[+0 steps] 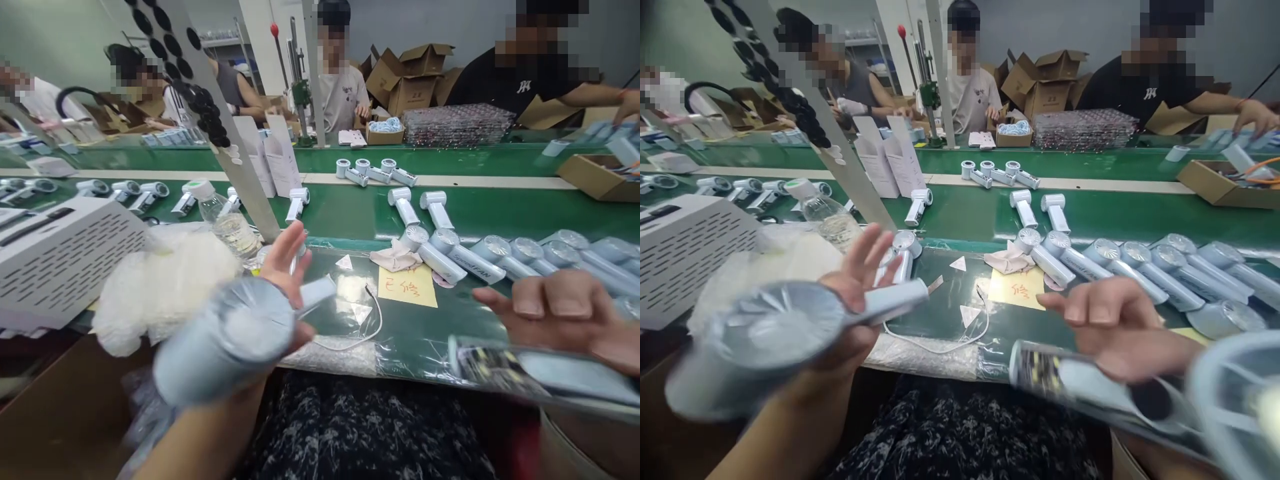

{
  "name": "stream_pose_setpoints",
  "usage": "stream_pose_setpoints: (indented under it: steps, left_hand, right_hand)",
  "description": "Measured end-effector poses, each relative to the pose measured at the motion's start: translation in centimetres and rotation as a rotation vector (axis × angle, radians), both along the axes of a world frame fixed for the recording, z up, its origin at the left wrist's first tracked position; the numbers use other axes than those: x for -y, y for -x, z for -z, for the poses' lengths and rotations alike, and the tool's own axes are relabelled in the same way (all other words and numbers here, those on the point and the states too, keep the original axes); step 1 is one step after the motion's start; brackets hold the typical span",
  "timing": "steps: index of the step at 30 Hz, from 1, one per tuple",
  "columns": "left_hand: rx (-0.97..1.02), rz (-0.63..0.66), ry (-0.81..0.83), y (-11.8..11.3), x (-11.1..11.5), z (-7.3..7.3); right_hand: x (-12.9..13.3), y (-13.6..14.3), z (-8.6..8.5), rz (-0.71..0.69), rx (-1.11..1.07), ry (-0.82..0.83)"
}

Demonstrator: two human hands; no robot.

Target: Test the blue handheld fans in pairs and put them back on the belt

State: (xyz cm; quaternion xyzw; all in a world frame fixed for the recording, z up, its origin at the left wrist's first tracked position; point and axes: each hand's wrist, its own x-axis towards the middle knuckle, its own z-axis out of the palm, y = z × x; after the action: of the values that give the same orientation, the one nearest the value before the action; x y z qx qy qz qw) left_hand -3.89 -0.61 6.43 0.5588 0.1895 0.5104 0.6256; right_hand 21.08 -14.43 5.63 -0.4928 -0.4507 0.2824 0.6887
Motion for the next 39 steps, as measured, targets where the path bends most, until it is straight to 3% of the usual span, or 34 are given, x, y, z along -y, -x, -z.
stream_pose_setpoints:
  steps: [2,4,7,12,17,20,25,27,30,32,34,35,39]
  left_hand:
    - [-0.008,-0.075,0.048,0.1,-0.1,1.0]
    - [-0.015,-0.089,0.13,0.4,-0.4,1.6]
    - [0.002,0.014,0.272,0.3,-1.1,2.0]
    - [0.006,0.139,0.547,-2.6,-2.4,4.2]
    - [-0.147,0.12,0.873,-5.5,-3.1,6.8]
    - [-0.235,0.118,0.846,-5.6,-3.3,7.2]
    - [-0.233,0.185,0.84,-4.6,-4.1,7.7]
    - [-0.223,0.135,0.872,-4.5,-4.3,7.7]
    - [-0.227,0.068,0.924,-4.6,-4.2,7.2]
    - [-0.238,0.06,0.955,-4.7,-4.0,6.7]
    - [-0.241,0.058,0.984,-4.8,-3.7,6.4]
    - [-0.231,0.051,0.992,-4.8,-3.7,6.3]
    - [-0.133,-0.042,0.967,-4.6,-3.6,6.5]
  right_hand:
    - [-0.2,0.9,-0.1,-0.017,-0.07,-0.08]
    - [0.0,1.5,0.4,-0.034,-0.217,-0.004]
    - [0.1,1.7,2.1,-0.013,-0.462,0.124]
    - [-0.5,1.9,4.8,-0.051,-0.69,0.192]
    - [-0.2,1.5,5.3,-0.064,-0.742,0.177]
    - [0.8,-1.1,5.2,-0.01,-0.51,0.302]
    - [4.1,-8.6,6.9,0.524,0.573,0.747]
    - [5.9,-11.1,8.2,0.598,0.896,0.85]
    - [8.0,-13.6,9.4,0.693,1.188,0.941]
    - [8.2,-14.7,9.0,0.825,1.324,0.971]
    - [6.6,-15.8,7.6,0.884,1.361,0.912]
    - [5.0,-16.4,6.6,0.848,1.338,0.872]
    - [-5.3,-18.1,3.1,0.487,1.151,0.892]
